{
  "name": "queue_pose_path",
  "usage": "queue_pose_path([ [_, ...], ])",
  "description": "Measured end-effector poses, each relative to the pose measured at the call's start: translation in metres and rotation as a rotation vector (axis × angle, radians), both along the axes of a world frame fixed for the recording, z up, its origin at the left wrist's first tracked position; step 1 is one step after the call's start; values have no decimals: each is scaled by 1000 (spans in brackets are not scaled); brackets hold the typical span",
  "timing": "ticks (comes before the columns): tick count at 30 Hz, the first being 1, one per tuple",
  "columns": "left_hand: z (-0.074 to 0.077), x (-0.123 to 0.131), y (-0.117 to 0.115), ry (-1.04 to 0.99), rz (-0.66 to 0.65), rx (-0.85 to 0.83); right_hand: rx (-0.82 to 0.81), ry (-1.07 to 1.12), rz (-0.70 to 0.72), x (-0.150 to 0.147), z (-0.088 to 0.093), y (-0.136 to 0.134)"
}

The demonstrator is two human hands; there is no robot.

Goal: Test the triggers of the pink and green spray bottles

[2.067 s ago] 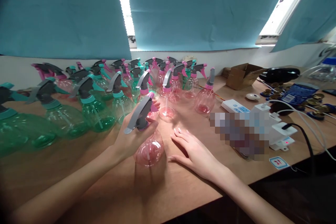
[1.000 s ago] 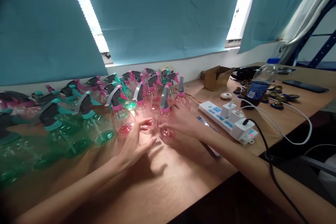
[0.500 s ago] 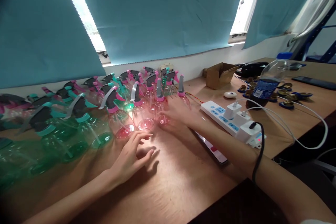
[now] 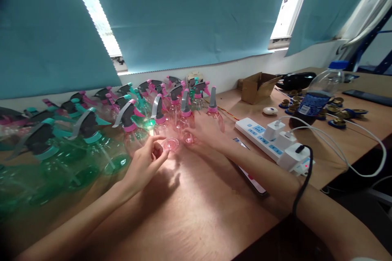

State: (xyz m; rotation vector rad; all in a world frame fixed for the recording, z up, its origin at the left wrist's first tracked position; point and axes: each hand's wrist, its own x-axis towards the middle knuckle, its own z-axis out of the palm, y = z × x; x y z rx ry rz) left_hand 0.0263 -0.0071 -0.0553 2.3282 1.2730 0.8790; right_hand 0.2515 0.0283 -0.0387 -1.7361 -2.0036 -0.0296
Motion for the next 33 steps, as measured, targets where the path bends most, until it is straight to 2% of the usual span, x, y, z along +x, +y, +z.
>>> queue_pose_path([
  [8, -5, -1, 0, -10, -18, -44, 3, 4, -4, -2, 2, -6],
  [17, -4, 3, -4, 22, -20, -77, 60, 89, 32, 5, -6, -12],
  [22, -6, 5, -6, 2, -32, -111, 163, 194, 21, 29, -9, -37],
  [25, -9, 5, -6, 2, -57, -133, 249, 324, -86, 53, -17, -46],
  [28, -12, 8, -8, -7, -83, -142, 255, 401, -178, 73, -29, -40],
  [33, -13, 18, -12, -13, -110, -138, 159, 463, -126, 79, -40, -8],
])
